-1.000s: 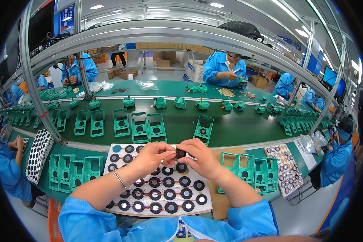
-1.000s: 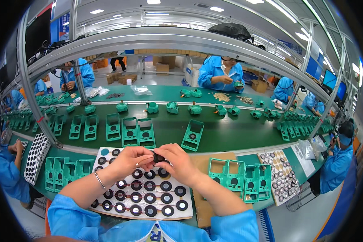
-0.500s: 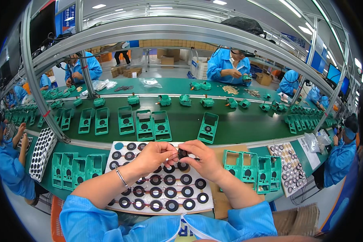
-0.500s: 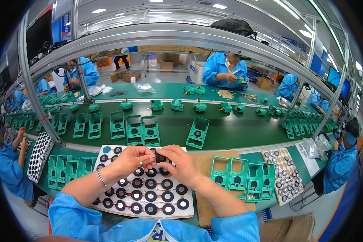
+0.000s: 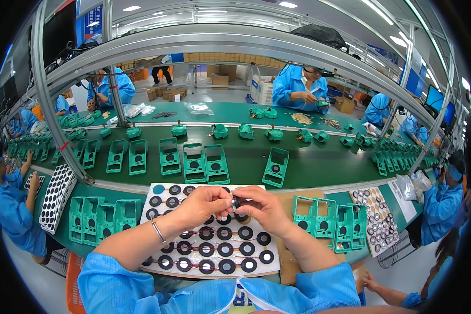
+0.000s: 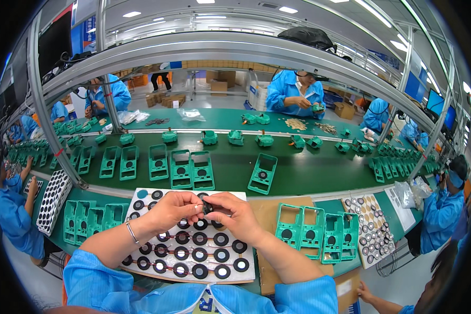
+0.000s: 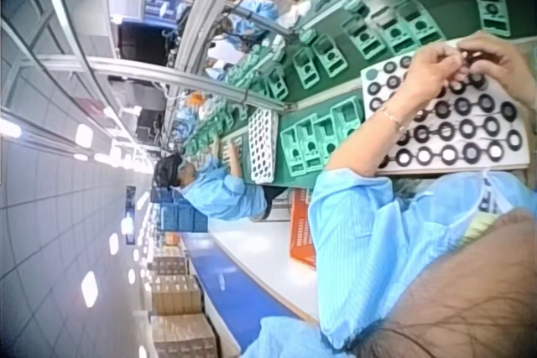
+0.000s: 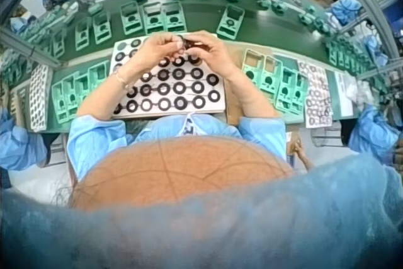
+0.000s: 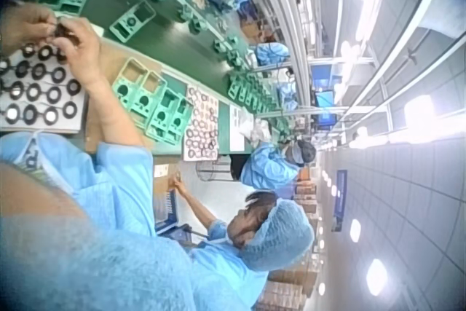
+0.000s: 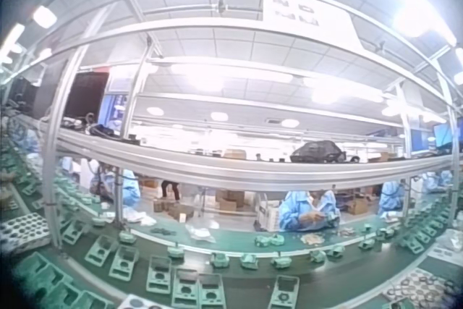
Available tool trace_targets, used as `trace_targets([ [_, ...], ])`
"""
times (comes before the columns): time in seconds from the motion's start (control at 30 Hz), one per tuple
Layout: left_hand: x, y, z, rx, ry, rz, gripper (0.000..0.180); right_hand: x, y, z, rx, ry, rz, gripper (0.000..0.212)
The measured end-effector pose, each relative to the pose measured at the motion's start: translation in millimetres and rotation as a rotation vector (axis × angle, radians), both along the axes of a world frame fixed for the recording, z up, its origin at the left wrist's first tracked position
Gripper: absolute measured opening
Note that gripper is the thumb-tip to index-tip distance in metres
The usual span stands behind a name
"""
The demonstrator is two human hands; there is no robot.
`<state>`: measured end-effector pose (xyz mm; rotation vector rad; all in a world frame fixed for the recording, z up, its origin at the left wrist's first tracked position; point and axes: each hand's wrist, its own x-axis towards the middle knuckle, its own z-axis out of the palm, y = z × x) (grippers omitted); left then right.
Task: Assembling small circular lenses and components into green plastic housings on an assembly line.
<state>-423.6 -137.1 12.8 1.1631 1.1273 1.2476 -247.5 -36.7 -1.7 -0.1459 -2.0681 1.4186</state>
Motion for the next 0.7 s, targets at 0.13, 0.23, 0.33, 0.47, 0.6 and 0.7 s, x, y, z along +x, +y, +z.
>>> trace_targets([
  [0.13,-7,-4,-5,-0.003,0.090,0.066,0.010,-4,1,-2,-0.134,0.051,0.017,0.036],
  [0.23,-34,-7,-10,0.019,0.299,0.168,0.002,2,9,1,-0.145,0.106,-0.139,0.034],
  [0.33,-80,-26,-9,-0.028,0.210,0.294,0.005,7,10,8,-0.356,0.126,-0.080,0.034],
  [0.47,-119,-48,-14,-0.083,0.041,0.460,0.010,8,7,7,-0.342,0.104,0.005,0.035],
  [0.6,-130,-57,-19,-0.015,-0.280,0.497,0.009,4,8,5,-0.364,0.081,0.032,0.034],
  [0.7,-147,-41,-19,0.030,-0.389,0.582,0.007,-3,14,9,-0.385,0.124,0.002,0.033],
])
